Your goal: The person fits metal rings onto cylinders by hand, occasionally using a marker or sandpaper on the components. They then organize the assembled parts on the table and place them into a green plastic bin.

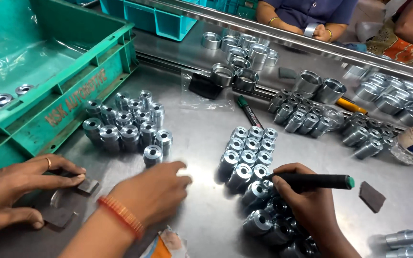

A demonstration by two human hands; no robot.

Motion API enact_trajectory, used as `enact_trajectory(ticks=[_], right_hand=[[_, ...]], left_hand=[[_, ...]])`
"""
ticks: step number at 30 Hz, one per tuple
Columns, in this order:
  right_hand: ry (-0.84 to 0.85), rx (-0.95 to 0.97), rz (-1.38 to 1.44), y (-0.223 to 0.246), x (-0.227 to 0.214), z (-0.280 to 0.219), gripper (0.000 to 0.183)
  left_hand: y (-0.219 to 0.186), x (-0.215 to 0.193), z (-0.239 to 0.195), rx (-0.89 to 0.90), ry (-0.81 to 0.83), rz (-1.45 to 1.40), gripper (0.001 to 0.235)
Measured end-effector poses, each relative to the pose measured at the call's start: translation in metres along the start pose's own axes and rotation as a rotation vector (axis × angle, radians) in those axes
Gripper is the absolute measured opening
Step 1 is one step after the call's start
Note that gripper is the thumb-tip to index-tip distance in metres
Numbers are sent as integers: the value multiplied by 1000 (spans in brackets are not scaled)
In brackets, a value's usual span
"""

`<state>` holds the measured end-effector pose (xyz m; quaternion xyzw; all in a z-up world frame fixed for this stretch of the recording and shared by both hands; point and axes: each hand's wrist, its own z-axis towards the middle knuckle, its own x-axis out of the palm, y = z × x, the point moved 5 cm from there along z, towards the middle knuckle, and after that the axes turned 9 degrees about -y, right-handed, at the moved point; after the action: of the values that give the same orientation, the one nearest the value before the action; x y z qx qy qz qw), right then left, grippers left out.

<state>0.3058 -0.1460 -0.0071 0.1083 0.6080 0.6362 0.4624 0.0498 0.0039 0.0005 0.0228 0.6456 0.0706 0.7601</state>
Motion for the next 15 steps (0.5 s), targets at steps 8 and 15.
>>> enact_trajectory(ticks=[8,15], right_hand=[[-4,13,-22,0,2,1,17],[-18,-1,15,-5,1,3,18]], left_hand=[[79,6,25,-99,87,220,21],[54,-26,29,-392,-285,-224,16]])
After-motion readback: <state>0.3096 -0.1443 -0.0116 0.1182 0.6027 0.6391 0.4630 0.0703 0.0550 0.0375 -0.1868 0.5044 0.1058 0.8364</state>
